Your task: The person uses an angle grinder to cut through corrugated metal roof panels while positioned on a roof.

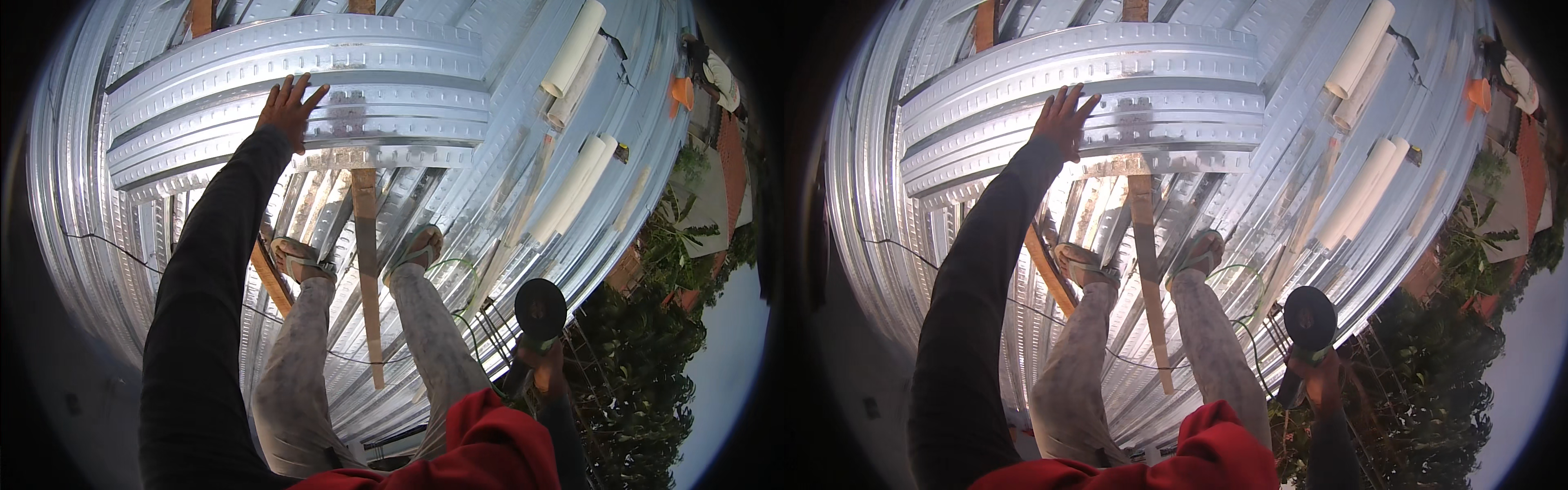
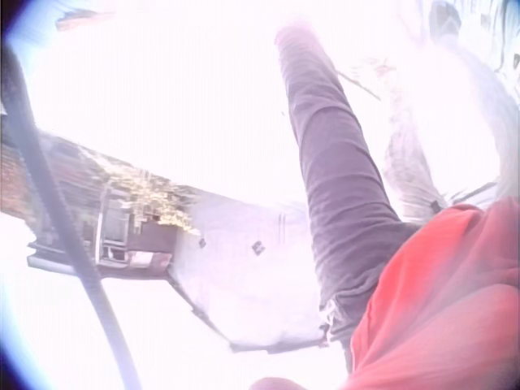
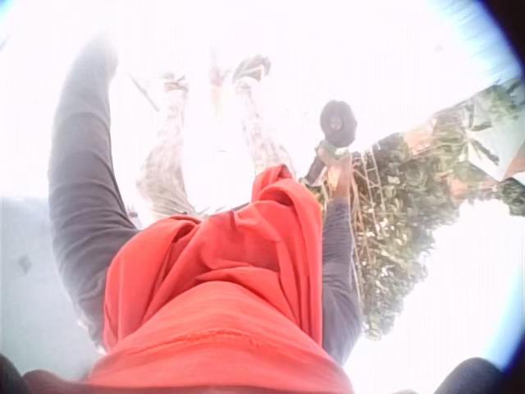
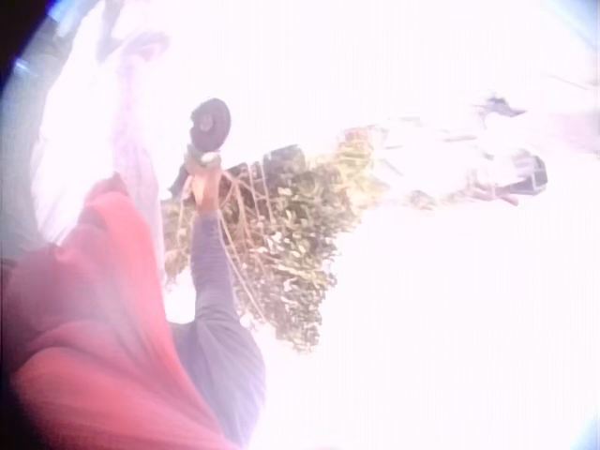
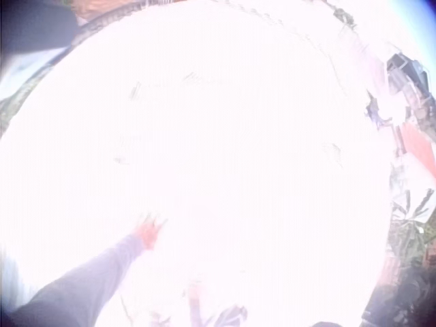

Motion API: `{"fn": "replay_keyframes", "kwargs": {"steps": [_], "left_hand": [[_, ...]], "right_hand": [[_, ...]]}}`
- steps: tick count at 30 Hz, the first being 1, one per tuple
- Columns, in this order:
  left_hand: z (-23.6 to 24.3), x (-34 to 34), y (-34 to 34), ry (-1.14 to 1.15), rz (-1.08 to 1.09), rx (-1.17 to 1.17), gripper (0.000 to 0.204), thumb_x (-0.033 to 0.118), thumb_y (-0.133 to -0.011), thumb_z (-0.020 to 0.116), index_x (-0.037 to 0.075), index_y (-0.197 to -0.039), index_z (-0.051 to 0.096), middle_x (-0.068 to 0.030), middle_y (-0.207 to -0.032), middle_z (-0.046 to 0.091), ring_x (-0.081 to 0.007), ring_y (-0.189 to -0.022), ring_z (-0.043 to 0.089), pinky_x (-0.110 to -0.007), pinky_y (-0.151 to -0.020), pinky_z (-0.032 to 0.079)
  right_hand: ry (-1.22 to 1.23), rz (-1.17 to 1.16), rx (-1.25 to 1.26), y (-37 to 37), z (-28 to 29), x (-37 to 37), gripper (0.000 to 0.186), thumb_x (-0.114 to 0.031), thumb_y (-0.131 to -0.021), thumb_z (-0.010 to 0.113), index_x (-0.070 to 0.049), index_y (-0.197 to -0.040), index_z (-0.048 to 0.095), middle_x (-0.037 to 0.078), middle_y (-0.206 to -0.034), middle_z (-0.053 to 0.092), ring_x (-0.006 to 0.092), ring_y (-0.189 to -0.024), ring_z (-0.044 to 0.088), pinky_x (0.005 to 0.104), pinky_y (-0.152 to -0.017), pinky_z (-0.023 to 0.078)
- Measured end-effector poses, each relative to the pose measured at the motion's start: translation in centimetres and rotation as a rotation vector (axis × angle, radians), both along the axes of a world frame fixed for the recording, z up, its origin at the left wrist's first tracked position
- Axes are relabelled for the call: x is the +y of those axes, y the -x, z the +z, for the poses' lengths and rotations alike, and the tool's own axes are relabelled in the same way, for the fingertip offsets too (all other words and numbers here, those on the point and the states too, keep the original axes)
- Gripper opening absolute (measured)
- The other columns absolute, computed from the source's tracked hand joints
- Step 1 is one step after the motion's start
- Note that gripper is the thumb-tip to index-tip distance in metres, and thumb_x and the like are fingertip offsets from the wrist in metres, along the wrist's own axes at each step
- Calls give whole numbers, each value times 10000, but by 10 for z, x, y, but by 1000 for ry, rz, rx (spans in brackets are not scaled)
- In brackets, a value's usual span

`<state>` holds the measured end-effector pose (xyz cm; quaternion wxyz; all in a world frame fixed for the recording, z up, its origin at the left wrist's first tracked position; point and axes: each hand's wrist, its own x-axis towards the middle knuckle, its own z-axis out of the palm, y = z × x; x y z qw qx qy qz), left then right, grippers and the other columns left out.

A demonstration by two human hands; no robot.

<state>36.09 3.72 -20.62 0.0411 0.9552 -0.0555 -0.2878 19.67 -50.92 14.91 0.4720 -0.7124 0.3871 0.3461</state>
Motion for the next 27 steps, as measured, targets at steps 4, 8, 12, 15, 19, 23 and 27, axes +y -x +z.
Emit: {"fn": "replay_keyframes", "kwargs": {"steps": [4, 8, 12, 15, 19, 23, 27], "left_hand": [[-16, -16, -11, -31, -45, -71, 1228, 114, -664, 866, 304, -1667, 184, -187, -1617, 334, -408, -1482, 350, -555, -1225, 286], [-27, -30, 4, -21, -140, -164, 1371, 247, -581, 969, 367, -1668, 143, -188, -1554, 419, -418, -1388, 435, -572, -1193, 302], [3, -91, 3, 59, -262, 38, 1274, 214, -683, 909, 366, -1670, 118, -176, -1640, 324, -416, -1503, 330, -582, -1223, 268], [-38, -129, 46, 154, -248, -119, 1054, 222, -866, 776, 382, -1669, 113, -129, -1691, 261, -413, -1531, 293, -598, -1244, 222], [-32, -151, 90, 144, -132, -146, 692, 328, -1028, 517, 383, -1652, 222, -72, -1754, 116, -375, -1604, 82, -595, -1270, 86], [23, -138, 174, 371, 148, 76, 701, 347, -989, 577, 267, -1635, 319, -84, -1754, 115, -361, -1611, 63, -616, -1262, 110], [83, -100, 277, 751, 637, 430, 591, 342, -954, 678, 159, -1495, 527, -148, -1546, 482, -384, -1476, 385, -582, -1187, 338]], "right_hand": [[40, 21, 20, 2, -6, -34, 489, 50, -730, 805, 2, -1190, 646, 56, -1028, 707, 182, -880, 694, 348, -775, 573], [83, -71, -24, 14, -16, -78, 561, 60, -721, 781, -12, -1252, 613, 61, -1057, 688, 191, -912, 680, 359, -792, 558], [230, -9, -42, -5, -14, -74, 590, 72, -727, 741, -27, -1286, 581, 67, -1053, 674, 203, -917, 675, 357, -814, 552], [238, 138, -59, -55, 5, -22, 524, 72, -732, 720, -11, -1235, 601, 71, -1012, 680, 205, -868, 683, 355, -802, 557], [290, 284, -124, -80, 25, 17, 481, 54, -743, 731, -3, -1206, 612, 73, -1012, 688, 201, -879, 689, 347, -792, 561], [323, 472, -163, -94, 45, 65, 482, 30, -746, 772, -4, -1201, 617, 76, -1030, 699, 192, -896, 691, 344, -796, 566], [-16, 453, -133, -122, 36, 116, 483, 11, -743, 799, 4, -1190, 616, 86, -1032, 710, 197, -885, 703, 351, -798, 577]]}}
